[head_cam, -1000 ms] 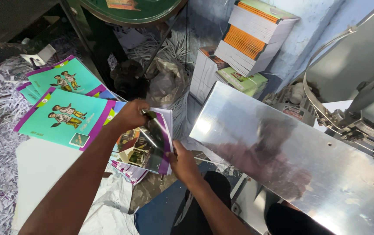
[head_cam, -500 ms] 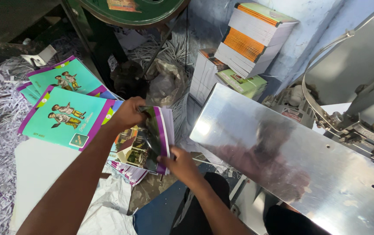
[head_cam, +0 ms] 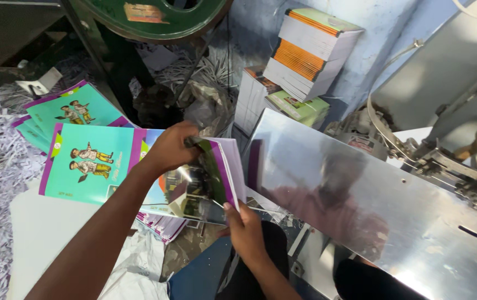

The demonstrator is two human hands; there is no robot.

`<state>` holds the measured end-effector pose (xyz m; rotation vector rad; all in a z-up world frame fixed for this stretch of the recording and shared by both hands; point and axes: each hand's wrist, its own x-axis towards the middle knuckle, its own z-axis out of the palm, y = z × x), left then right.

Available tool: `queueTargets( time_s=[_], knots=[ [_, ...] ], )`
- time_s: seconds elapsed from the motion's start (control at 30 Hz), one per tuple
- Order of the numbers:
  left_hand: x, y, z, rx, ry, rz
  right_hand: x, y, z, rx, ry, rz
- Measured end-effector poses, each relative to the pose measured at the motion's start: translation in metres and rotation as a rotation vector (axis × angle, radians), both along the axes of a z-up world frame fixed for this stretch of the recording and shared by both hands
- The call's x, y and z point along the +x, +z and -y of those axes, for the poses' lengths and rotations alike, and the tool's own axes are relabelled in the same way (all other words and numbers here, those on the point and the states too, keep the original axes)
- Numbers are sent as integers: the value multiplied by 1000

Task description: The person places a book cover onto a sewing machine, operates the machine to stitch the cover, and then removes the finished item. This process is repeated for multiple book covers.

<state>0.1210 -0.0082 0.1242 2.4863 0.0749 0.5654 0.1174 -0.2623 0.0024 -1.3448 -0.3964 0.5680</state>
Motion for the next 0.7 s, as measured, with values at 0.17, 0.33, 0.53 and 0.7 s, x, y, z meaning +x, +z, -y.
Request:
queueTargets(
  time_s=[0.17, 0.33, 0.53, 0.7],
  knots=[
    [11, 14, 34, 2, -168, 68, 9, 3, 37, 71, -95, 72],
    [20, 28, 66, 75, -254, 138, 11, 13, 73, 96, -165, 44],
    [18, 37, 72, 165, -65, -45, 18, 21, 119, 27, -262, 59],
    [19, 21, 36, 154, 155, -201, 21, 21, 158, 14, -327, 35]
  ],
)
